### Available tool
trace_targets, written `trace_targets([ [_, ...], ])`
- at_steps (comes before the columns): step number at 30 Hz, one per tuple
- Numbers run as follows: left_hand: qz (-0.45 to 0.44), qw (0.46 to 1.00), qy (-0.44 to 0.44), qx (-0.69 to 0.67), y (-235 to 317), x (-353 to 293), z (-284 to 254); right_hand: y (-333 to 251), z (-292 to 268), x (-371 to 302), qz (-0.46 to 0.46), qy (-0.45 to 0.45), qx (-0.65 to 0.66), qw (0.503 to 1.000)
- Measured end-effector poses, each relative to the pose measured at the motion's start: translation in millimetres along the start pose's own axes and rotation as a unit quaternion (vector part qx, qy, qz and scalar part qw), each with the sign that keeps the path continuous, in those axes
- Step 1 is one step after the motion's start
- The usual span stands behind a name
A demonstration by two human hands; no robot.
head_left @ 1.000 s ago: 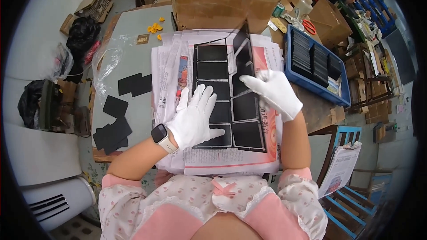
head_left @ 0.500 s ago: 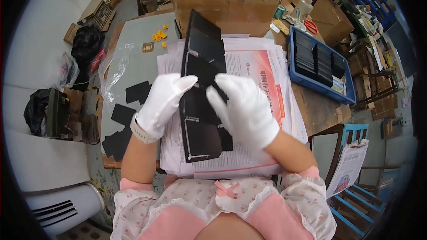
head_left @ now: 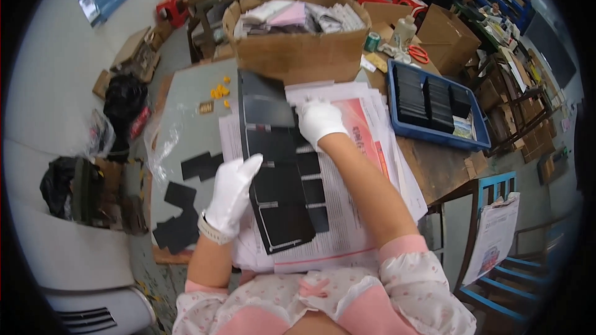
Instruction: The person assembles small rectangular plates into a multi-slot component frame by hand on a workbench.
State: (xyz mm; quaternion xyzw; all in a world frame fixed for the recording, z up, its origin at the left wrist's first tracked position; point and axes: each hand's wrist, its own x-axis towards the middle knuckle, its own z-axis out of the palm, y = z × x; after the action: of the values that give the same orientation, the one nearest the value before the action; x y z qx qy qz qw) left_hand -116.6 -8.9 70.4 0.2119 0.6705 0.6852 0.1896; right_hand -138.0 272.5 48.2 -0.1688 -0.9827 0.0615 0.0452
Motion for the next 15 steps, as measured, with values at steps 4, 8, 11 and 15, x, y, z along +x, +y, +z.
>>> trace_targets([
  [4,-0.074,0.992,0.069,-0.071,31,-22,15,-34,9,13,0.042,-0.088,-0.036,0.995],
  [8,-0.037,0.995,0.091,0.016,18,-33,3,-42,68,4,0.137,0.136,0.018,0.981],
  [11,-0.063,0.989,0.131,-0.039,34,-40,-25,-45,94,-6,0.133,0.27,0.043,0.953],
  [15,-0.099,0.988,0.1,-0.055,35,-46,-77,-46,89,-2,0.15,0.186,0.061,0.969],
])
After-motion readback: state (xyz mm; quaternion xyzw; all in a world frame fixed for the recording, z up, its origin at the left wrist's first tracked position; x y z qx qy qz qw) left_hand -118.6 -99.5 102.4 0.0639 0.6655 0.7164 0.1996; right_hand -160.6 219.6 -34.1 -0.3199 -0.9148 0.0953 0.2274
